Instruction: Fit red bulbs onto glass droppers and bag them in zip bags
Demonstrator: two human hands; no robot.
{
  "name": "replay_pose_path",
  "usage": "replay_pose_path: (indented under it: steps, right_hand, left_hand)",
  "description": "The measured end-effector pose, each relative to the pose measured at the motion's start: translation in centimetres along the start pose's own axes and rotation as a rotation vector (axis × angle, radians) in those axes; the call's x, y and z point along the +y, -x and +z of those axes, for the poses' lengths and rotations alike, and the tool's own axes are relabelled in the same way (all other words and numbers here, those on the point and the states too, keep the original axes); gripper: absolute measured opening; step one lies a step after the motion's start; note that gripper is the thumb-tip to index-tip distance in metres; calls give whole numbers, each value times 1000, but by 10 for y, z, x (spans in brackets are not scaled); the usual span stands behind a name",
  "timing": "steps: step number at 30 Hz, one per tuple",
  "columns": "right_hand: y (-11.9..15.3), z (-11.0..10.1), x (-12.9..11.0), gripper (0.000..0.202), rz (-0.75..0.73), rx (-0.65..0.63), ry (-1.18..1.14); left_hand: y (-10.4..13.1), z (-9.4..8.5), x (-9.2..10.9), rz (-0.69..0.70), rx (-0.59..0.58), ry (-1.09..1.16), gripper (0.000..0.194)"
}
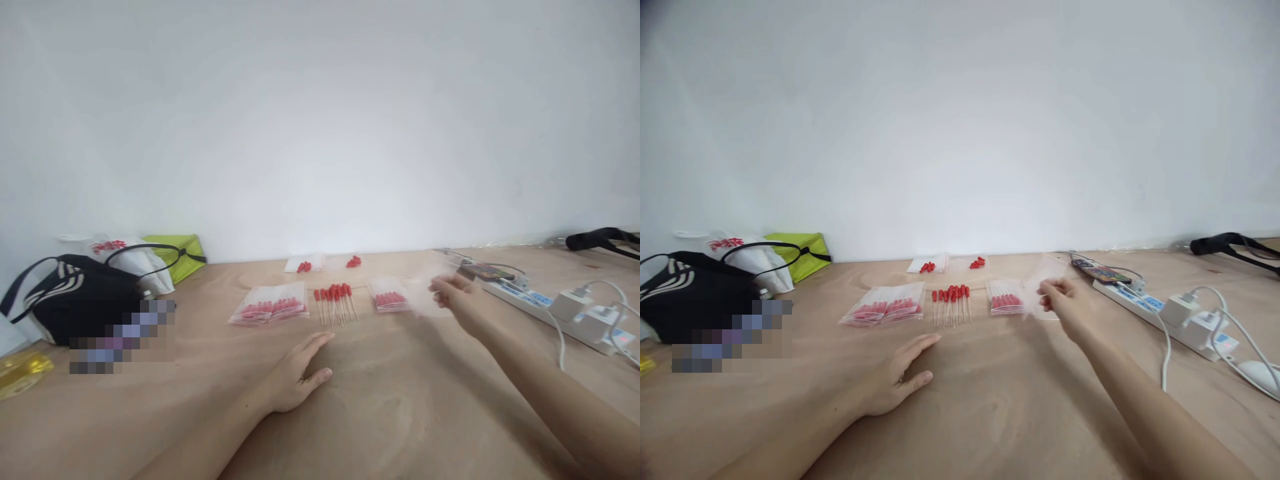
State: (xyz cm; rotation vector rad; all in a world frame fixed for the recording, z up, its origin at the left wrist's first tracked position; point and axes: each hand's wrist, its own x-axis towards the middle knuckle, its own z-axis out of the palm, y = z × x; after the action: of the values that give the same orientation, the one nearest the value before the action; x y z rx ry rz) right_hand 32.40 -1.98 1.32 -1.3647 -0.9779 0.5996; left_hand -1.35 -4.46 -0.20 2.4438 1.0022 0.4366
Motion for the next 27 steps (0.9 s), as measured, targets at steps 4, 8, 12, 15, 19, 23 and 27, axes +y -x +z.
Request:
replay_pose_path:
  steps: [4,8,12,15,19,23,27]
  right_hand:
    - [55,43,-16,17,270,-350,-325]
    - [107,76,-14,16,526,-518,-480]
    - [135,89,-9,19,677,-527,-486]
    - [134,81,-12,25,673,-677,-243]
    - [98,56,-18,38,482,-1049,345]
    - [47,52,-19,33,25,-838,750]
    - [14,88,-16,14,-157,-574,863]
  left_hand:
    - [-2,0,-2,7,183,18,37]
    - [-6,0,-5,-14,392,20,29]
    - [-7,2,-5,-48,523,-66,28]
    - [-6,4,-4,-4,294,-124,34]
    - [-5,6,-3,70,-50,-136,35]
    - [-3,1,-4,64,-73,-128,35]
    - [0,-5,-4,58,-104,-111,35]
